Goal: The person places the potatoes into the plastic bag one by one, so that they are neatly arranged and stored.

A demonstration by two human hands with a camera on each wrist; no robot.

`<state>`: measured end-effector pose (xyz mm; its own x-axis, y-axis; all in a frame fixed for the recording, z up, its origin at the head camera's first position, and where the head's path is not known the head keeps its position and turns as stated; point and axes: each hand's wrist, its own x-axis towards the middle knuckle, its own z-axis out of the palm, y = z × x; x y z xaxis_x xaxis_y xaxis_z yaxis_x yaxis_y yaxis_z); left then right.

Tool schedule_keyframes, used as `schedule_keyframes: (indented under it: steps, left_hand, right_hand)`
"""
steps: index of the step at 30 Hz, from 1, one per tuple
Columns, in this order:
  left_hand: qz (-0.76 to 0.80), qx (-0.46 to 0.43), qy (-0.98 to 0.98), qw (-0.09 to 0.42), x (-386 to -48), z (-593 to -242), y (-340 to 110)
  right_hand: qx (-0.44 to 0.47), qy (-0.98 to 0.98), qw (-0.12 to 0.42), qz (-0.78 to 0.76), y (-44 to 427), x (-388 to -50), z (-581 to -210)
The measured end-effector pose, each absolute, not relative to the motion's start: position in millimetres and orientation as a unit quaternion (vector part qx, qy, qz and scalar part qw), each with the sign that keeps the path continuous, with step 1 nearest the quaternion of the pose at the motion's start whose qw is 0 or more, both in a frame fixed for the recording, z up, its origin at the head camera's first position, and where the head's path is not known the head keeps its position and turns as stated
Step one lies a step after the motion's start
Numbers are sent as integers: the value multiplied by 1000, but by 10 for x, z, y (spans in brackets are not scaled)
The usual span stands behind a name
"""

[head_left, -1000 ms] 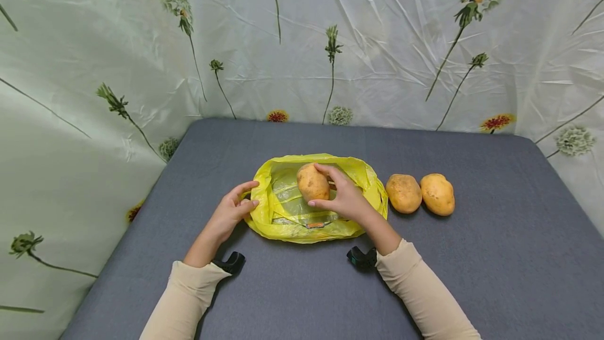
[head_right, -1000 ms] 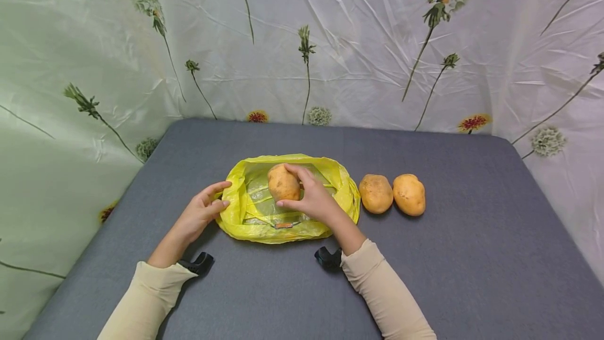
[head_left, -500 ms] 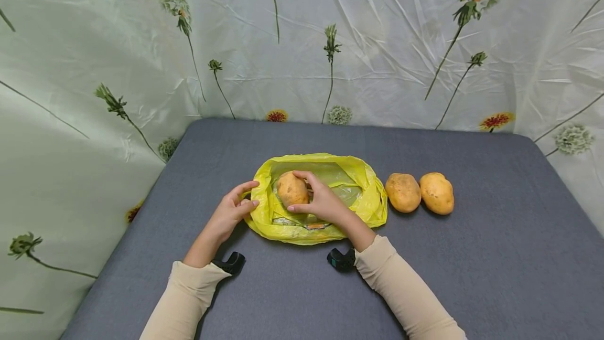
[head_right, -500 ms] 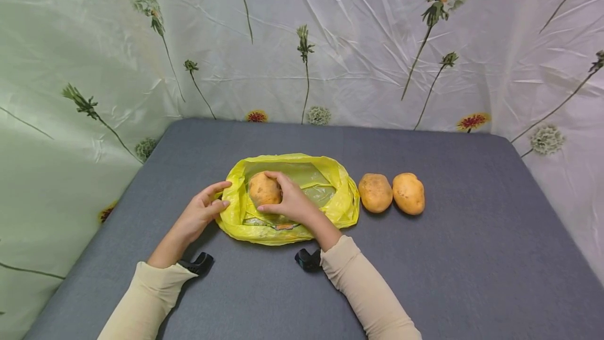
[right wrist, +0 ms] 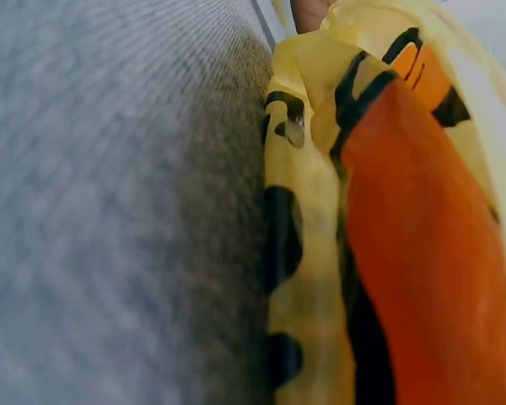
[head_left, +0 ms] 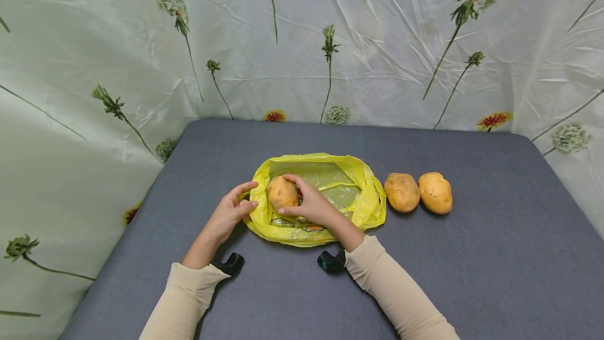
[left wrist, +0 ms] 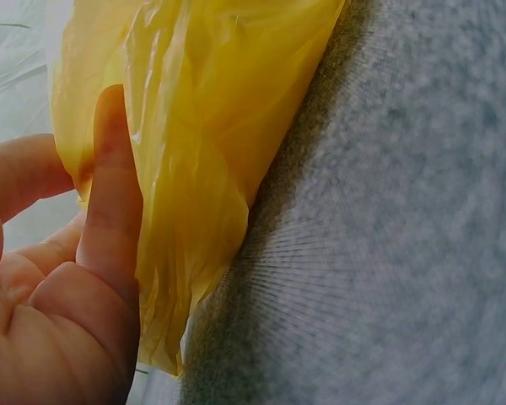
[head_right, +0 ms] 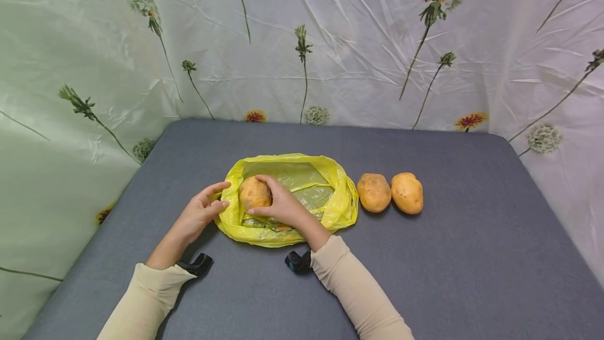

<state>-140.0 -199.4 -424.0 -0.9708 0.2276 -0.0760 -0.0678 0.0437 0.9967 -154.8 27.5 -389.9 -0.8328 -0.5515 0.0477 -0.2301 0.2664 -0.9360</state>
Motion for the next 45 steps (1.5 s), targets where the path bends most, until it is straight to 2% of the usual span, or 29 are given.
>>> schedule_keyframes:
  steps: [11,23,33,45]
  left_hand:
    - [689,54,715,107,-1398,-4241,-2001]
    - [689,60,715,104,-1400,-4248,-1997]
    - [683,58,719,110,-1397,-4231,-1994]
    - [685,60,717,112,-1407,-4253,-1999]
  right_hand:
    - [-246,784,142,-552,290,-1539,-3852]
    - [-308,771,49,-555,429,-1676,-4055]
    - [-317,802,-10,-506,630,-1617,-3934]
    - [-297,813,-51,-497,883,-1577,-3823]
